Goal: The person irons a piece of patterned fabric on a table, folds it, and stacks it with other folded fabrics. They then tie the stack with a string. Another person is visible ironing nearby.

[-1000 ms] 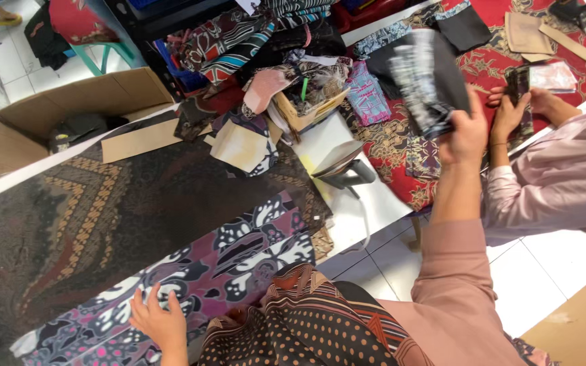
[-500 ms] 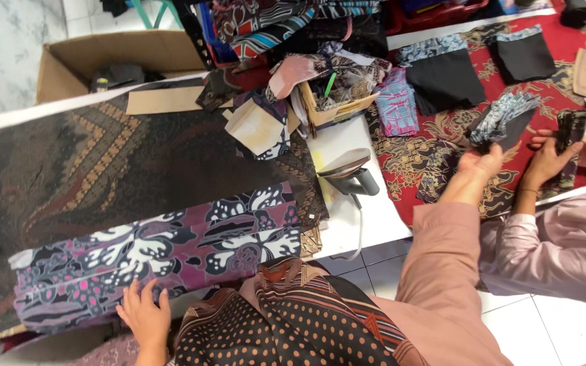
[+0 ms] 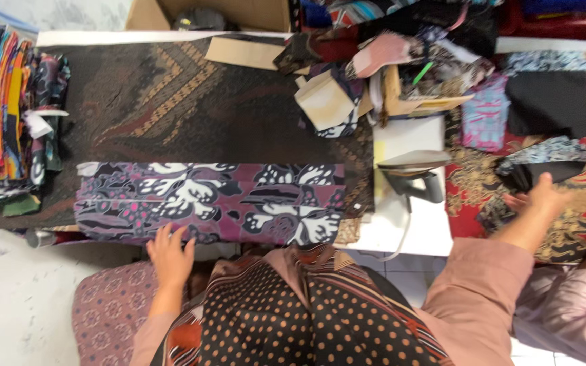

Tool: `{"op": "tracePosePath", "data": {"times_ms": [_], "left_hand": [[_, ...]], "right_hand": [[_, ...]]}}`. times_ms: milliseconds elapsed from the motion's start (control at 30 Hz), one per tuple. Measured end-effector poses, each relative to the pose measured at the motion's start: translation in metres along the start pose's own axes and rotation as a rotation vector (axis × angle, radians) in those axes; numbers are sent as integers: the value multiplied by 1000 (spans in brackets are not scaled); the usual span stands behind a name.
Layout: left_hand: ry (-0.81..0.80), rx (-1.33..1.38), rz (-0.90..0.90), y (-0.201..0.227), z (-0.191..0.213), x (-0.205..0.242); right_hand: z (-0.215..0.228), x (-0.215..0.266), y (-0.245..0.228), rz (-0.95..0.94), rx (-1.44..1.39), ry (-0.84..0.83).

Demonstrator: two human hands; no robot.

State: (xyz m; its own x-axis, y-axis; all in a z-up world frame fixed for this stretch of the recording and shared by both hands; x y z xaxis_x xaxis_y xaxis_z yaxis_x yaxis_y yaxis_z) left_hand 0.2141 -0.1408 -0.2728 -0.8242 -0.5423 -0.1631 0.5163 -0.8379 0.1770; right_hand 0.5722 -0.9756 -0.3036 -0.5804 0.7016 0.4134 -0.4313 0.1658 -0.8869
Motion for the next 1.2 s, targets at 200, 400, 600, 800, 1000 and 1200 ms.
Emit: {"op": "tracePosePath", "data": {"times_ms": [200, 400, 600, 800, 1000, 1200], "left_hand": [[-214, 198, -449, 105, -37, -46], [-290, 279, -688, 162, -73, -50], [-228, 243, -561, 33, -75, -88], [-70, 60, -59, -198, -45, -162], [97, 299, 107, -272, -13, -211], [84, 294, -26, -265, -4, -246]], "right_hand": [[25, 144, -71, 1242, 158, 117], [-180, 289, 112, 947, 752, -525], [-209, 306, 137, 1037, 718, -414], [-209, 315, 126, 1022, 911, -343], [-241, 432, 118, 1471, 874, -328], [-320, 588, 198, 1658, 764, -917]]}}
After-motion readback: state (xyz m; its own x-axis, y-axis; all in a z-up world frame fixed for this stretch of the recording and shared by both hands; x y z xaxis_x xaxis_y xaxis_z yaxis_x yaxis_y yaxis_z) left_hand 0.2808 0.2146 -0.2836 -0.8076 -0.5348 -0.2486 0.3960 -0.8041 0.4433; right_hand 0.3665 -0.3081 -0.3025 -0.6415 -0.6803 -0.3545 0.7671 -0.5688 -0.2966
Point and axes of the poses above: each hand's wrist, its own x-axis away from the middle knuckle, its own z-axis out of the back of the hand, y = z × x, the point moved 10 cm from there along -x, towards the middle knuckle, and after that the axes turned 7 degrees about z, right-handed, at the moved point
